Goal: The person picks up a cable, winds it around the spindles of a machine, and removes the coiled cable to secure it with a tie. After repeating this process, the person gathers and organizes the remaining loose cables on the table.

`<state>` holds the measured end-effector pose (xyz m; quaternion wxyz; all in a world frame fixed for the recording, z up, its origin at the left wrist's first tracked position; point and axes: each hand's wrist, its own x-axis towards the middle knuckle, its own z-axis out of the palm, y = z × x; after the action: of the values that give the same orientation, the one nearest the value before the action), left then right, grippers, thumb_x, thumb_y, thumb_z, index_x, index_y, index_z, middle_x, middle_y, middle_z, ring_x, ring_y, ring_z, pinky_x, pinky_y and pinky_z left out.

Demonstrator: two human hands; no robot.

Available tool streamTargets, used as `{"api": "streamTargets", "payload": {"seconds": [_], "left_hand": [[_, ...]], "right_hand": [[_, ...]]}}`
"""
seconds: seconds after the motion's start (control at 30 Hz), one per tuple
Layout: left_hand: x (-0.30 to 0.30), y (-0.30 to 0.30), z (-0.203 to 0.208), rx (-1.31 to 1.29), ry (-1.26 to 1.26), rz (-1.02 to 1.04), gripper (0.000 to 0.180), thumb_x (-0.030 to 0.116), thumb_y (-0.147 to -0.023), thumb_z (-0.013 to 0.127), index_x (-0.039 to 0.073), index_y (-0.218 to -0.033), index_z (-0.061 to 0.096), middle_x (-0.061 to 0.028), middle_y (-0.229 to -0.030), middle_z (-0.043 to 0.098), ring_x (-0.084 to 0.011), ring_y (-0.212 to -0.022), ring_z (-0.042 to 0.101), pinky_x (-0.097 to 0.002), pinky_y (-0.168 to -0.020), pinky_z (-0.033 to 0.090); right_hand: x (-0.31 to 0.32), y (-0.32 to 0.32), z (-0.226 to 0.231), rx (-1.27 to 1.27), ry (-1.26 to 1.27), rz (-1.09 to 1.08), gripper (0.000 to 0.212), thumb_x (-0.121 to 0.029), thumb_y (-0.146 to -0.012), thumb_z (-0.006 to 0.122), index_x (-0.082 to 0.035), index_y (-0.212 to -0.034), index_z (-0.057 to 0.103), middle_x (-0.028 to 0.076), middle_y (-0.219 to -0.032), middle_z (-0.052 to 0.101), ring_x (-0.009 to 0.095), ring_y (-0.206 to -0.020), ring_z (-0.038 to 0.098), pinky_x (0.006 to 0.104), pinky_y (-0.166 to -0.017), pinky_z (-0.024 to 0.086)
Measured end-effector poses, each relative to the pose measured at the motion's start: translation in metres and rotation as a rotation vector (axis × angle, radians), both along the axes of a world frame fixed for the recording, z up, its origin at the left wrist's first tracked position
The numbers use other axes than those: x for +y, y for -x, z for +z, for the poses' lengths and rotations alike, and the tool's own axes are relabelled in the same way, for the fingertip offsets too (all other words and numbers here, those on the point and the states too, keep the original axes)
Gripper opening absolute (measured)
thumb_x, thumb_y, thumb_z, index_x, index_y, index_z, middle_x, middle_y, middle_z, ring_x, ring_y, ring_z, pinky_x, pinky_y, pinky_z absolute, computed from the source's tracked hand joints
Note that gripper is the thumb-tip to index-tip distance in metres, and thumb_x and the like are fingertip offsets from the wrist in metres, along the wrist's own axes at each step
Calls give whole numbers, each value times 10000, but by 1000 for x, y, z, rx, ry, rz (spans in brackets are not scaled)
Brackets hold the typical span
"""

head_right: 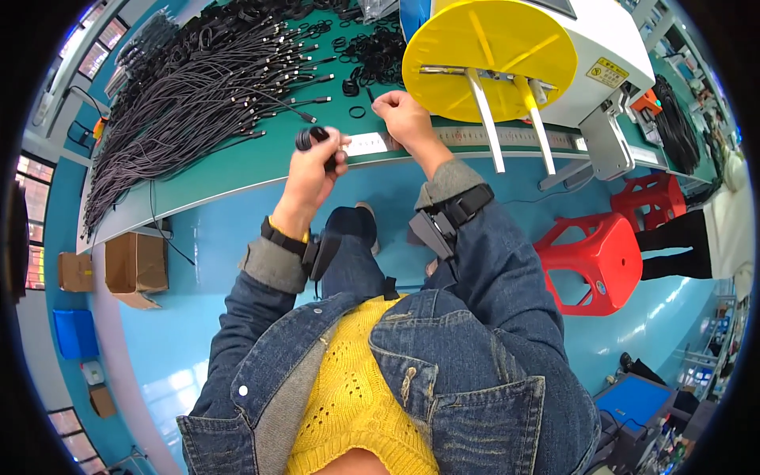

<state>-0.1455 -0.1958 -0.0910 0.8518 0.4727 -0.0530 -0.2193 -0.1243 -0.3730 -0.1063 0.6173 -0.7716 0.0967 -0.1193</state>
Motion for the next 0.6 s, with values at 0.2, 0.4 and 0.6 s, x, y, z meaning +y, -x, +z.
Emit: {"api": "streamTargets", "payload": {"seconds": [0.2, 0.4, 0.6], "left_hand": [[-27, -34, 20, 12, -130, 118, 73, 117, -823, 593, 62, -838, 548, 0, -691, 516, -89, -550, 477, -240, -465, 406], [-39, -54, 7, -21, -344, 120, 94, 94, -788, 629, 73, -833, 548, 5, -672, 520, -94, -585, 486, -249, -495, 423], [-37, -77, 9, -183, -510, 145, 100, 69, -757, 640, 60, -815, 560, 6, -669, 521, -91, -590, 484, -246, -510, 418]], "right_hand": [[9, 9, -1, -357, 451, -31, 94, -109, -760, 614, -19, -781, 630, 70, -680, 595, 178, -585, 543, 320, -555, 430], [12, 19, 3, -464, 638, -69, 65, -86, -740, 595, -27, -748, 618, 122, -724, 588, 278, -645, 572, 351, -579, 449], [0, 37, 7, -275, 378, -87, 99, -112, -764, 608, -17, -785, 623, 101, -732, 612, 204, -637, 577, 309, -588, 451]]}}
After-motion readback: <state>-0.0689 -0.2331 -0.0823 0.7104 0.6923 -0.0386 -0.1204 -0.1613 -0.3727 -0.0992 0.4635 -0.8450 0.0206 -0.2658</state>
